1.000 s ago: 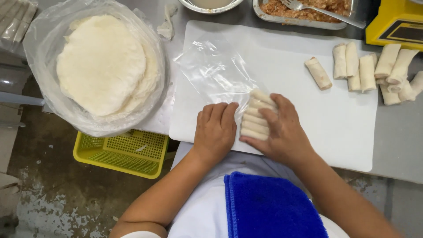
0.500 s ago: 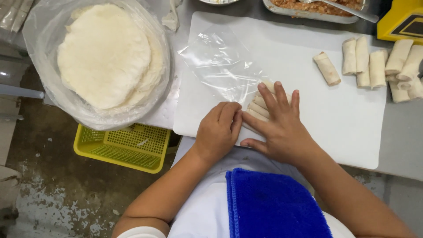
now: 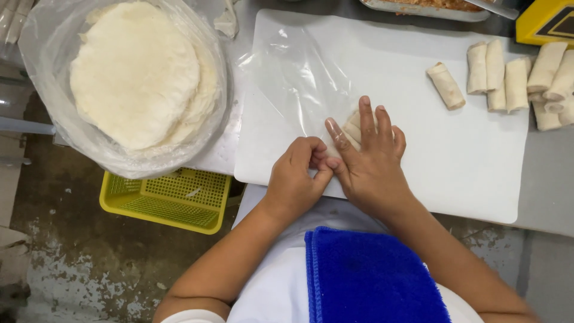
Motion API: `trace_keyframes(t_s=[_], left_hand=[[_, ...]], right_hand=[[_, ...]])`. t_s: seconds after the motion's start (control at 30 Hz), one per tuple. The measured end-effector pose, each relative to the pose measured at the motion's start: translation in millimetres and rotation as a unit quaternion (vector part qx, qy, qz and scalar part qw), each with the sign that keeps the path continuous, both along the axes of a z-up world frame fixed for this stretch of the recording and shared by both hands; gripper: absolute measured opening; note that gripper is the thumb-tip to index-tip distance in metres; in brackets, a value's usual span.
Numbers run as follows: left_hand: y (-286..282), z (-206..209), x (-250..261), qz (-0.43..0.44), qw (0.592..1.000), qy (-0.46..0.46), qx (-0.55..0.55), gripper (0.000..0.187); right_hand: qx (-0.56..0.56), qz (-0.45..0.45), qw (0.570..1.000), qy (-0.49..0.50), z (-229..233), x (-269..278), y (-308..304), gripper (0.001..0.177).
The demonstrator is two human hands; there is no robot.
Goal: Wrapping spring rolls with filling and packaging them into plastic bags
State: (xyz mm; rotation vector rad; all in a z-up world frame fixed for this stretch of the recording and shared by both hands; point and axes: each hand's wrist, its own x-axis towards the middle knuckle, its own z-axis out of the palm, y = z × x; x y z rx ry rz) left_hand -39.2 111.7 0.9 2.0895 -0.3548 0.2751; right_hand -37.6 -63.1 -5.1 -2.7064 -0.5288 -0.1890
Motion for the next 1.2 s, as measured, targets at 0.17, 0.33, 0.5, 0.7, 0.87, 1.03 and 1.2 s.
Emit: trace_keyframes(t_s=[0.17,0.33,0.5,0.7,0.87,1.03,1.2], left_hand=[[1.1,-14.4,-6.4,-0.019,0.999,0.047,-0.015,0.022],[-5.0,-11.7,-1.6,-0.015,0.998,-0.035,0.048,0.023],[14.6,6.0,9.3,-0.032,0.997,0.068,0.001,0.031],[40.8,13.3,48.0,-0.009,0.990,0.115,-0.081,0.035],[44.1,-11.0,94.9,0.019,0.997,0.075,0.016,0.040],[36.8,11.5,71.3,-0.040,0.997,-0.032,0.053,0.044],[20.0,19.5,25.6,-0.026,0.998,-0.027,0.041,0.025]], right_hand=[[0.013,0.095,0.986,0.134,22.9,-3.2,-28.5,0.095],[0.160,-0.027,0.986,-0.031,-2.2,-8.7,-17.4,0.075],[0.100,0.016,0.990,-0.094,20.4,-7.9,-7.0,0.057],[0.027,0.013,0.999,-0.024,16.2,2.9,2.9,0.061],[-0.051,-0.013,0.998,0.041,23.7,13.5,13.2,0.073],[-0.098,-0.004,0.991,0.089,36.4,20.4,19.3,0.064],[-0.087,0.009,0.992,0.096,29.7,25.5,19.1,0.072]])
